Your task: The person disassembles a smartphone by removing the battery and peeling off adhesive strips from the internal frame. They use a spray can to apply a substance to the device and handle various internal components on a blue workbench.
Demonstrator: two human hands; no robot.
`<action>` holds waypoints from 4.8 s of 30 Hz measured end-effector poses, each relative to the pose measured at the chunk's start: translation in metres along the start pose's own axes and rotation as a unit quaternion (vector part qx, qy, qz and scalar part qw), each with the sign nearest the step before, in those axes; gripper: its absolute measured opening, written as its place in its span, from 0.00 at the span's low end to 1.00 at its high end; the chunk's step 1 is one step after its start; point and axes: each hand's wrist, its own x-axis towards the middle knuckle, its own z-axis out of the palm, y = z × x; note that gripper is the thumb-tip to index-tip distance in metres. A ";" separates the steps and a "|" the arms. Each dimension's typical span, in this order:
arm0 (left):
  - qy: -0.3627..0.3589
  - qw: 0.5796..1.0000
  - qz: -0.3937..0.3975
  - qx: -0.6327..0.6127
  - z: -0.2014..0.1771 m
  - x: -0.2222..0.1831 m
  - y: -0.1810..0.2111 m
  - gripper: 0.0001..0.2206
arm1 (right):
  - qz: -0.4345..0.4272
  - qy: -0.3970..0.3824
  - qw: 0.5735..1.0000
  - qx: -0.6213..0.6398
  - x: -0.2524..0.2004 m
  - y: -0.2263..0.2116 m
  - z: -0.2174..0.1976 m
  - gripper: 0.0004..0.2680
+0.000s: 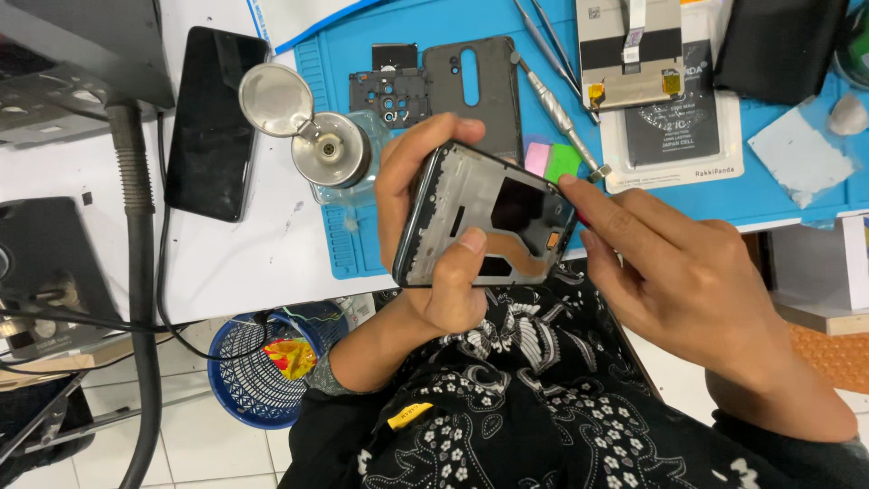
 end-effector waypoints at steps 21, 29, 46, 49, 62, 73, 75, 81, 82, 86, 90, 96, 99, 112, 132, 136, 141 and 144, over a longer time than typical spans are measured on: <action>0.061 0.997 -0.043 -0.014 0.005 0.000 -0.004 0.28 | 0.027 -0.076 0.997 -0.007 0.010 -0.005 0.000 0.21; 0.038 0.993 -0.069 -0.085 0.001 -0.003 0.000 0.28 | 0.070 -0.151 0.986 -0.015 0.016 -0.013 -0.013 0.22; 0.051 0.994 -0.083 -0.049 0.005 0.001 0.005 0.31 | 0.028 -0.083 0.996 -0.004 0.025 -0.017 -0.010 0.23; 0.039 0.999 -0.023 0.025 0.003 0.007 0.001 0.28 | 0.039 -0.071 0.997 0.014 0.033 -0.025 -0.017 0.21; 0.048 0.995 -0.019 0.084 0.003 0.008 0.006 0.26 | 0.011 -0.076 0.997 0.007 0.044 -0.026 -0.021 0.21; 0.030 0.994 0.008 0.104 0.002 0.009 0.008 0.26 | 0.002 -0.042 0.998 0.055 0.053 -0.034 -0.021 0.18; 0.028 0.995 0.004 0.093 0.001 0.008 0.007 0.26 | 0.018 -0.065 0.997 0.038 0.047 -0.031 -0.022 0.20; 0.025 0.997 0.007 0.074 0.002 0.007 0.005 0.26 | 0.021 -0.071 0.996 0.040 0.052 -0.033 -0.029 0.19; 0.030 0.998 0.007 0.062 0.001 0.007 0.004 0.27 | 0.013 -0.071 0.996 0.047 0.054 -0.033 -0.029 0.19; 0.029 0.996 -0.004 0.086 0.001 0.006 0.009 0.26 | 0.035 -0.095 0.994 0.037 0.051 -0.033 -0.031 0.21; 0.021 0.996 0.009 0.090 0.004 0.008 0.007 0.26 | 0.013 -0.047 0.997 0.063 0.057 -0.035 -0.030 0.17; 0.033 0.998 0.015 0.054 0.003 0.007 0.001 0.25 | 0.029 -0.086 0.994 0.055 0.057 -0.033 -0.034 0.17; 0.027 0.998 0.020 0.054 0.005 0.007 0.003 0.26 | 0.024 -0.074 0.994 0.073 0.063 -0.038 -0.039 0.18; 0.028 0.994 0.049 0.090 0.006 0.007 0.009 0.25 | 0.002 -0.017 0.997 0.069 0.069 -0.047 -0.033 0.19; 0.031 0.999 -0.011 0.034 -0.001 0.008 0.012 0.28 | -0.086 0.091 0.992 0.009 0.072 -0.033 -0.021 0.12; -0.008 0.966 -0.162 -0.200 -0.003 0.008 0.019 0.34 | 0.012 0.164 0.983 0.087 0.060 -0.033 -0.029 0.05; -0.057 0.952 -0.208 -0.218 -0.002 0.016 0.039 0.41 | 0.052 0.143 0.974 0.166 0.060 -0.019 -0.028 0.09; -0.087 0.933 -0.224 -0.268 -0.005 0.016 0.041 0.41 | 0.064 0.117 0.971 0.199 0.059 -0.017 -0.032 0.17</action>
